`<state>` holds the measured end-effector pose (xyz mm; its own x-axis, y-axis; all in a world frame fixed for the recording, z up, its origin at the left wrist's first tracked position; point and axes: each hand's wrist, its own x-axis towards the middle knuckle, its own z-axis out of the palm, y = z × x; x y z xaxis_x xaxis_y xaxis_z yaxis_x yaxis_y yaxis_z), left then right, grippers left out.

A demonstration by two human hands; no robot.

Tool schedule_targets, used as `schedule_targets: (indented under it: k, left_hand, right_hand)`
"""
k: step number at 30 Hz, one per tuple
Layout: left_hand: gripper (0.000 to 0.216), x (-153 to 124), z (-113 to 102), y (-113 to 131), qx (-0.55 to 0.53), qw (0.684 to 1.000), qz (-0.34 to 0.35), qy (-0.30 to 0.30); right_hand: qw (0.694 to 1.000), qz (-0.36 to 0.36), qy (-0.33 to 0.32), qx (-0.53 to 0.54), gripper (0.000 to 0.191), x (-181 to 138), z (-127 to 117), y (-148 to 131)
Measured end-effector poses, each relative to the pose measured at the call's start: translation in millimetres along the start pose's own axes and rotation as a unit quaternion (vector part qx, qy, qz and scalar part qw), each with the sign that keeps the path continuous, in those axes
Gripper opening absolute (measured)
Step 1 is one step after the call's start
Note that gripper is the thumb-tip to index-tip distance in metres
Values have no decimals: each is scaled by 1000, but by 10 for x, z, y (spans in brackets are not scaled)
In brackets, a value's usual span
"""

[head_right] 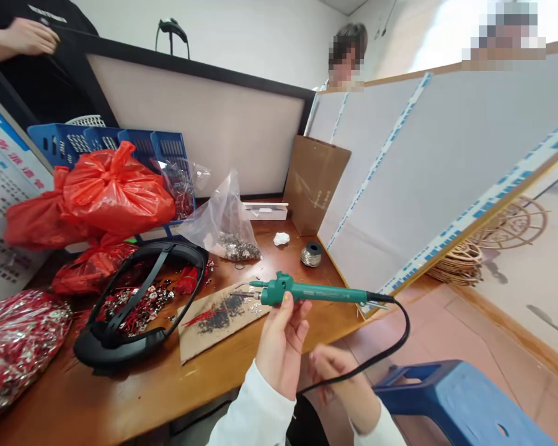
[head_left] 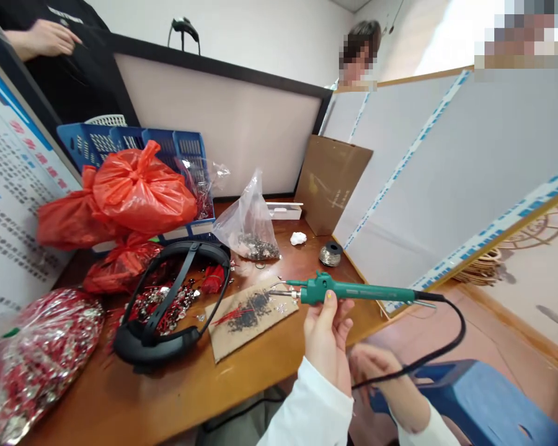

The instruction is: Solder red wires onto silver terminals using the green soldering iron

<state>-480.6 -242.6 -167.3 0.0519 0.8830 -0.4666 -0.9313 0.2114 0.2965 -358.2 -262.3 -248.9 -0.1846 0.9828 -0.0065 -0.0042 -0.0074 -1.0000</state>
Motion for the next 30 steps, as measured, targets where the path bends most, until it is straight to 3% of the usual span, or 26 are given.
schedule_targets:
  k: [3,6,8,14,21,24,27,30]
  left_hand:
    - [43,-80,-67,-39,21,999,0,-40]
    - [50,-45,-152,-15,43,997,27,-50]
    - [53,19,-211,16,62,996,56,-36]
    - [60,200,-369,17,101,991,82,9]
    - [63,326,-462,-8,169,977,127,-5]
    - [63,224,-528,23,226,967,105,-53]
    - [87,44,-639,113,273,955,66,-97]
    - [79,-142,-777,283,318,941,51,-102]
  right_hand:
    - [993,-52,84,66,34,131,-1,-103]
    - [977,-86,35,194,58,335,174,-180]
    - [971,-96,4,221,62,444,292,-189]
    - [986,-39,16,163,46,618,479,-182]
    - [986,-65,73,137,42,692,536,-196]
    - [982,-62,86,153,40,717,508,-178]
    - [974,-63,64,206,33,760,486,-166]
    - [970,-60,37,233,31,818,492,-151]
